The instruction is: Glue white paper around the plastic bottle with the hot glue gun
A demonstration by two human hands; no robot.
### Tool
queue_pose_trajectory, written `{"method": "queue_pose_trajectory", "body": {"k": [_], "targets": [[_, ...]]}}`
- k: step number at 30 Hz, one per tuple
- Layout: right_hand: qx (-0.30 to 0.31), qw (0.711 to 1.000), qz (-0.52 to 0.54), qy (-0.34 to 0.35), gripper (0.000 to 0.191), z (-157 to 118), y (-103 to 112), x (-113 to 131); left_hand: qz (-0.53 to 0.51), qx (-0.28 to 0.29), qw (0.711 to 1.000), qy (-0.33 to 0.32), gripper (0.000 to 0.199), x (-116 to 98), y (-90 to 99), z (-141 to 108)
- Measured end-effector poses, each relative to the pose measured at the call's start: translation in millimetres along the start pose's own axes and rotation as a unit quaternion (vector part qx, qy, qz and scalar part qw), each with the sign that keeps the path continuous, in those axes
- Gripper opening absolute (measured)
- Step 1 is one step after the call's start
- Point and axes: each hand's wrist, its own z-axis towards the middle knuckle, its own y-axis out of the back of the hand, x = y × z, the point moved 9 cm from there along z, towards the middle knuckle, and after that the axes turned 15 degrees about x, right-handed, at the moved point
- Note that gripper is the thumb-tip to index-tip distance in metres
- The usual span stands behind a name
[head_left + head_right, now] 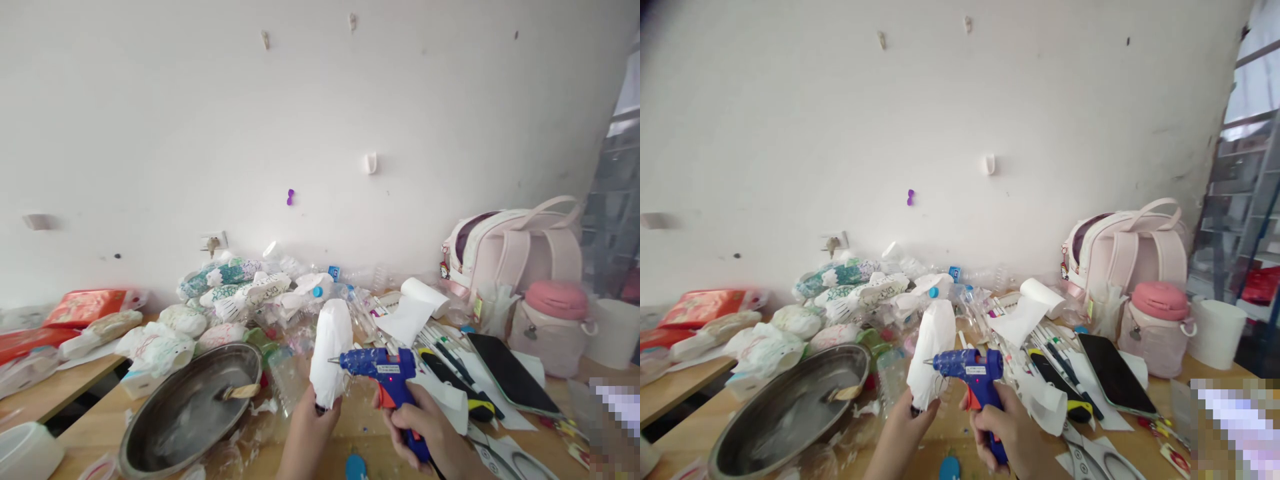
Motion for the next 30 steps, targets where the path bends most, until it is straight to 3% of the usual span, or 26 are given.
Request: {"method": "queue_pose_trajectory", "body": {"k": [6,13,20,30], "targets": [[0.007,0.999,0.000,-0.051,0.026,4,0,-12,-0.008,-0.018,0.999,-0.033,0.040,-2,5.8,0],[0.010,0.997,-0.014,-0.076,0.028,3,1,-13,-0.003,-0.020,1.000,-0.009,0.044,5,9.6,3],[-0.021,1.000,-0.010,-0.020,0.027,2,6,-5,0.000,-0.024,0.999,-0.022,0.046,-1,6.6,0],[-0.023,0.998,-0.027,-0.047,0.029,-1,7,-6,0.002,-0.029,1.000,-0.001,0.043,1,11.5,1]]}}
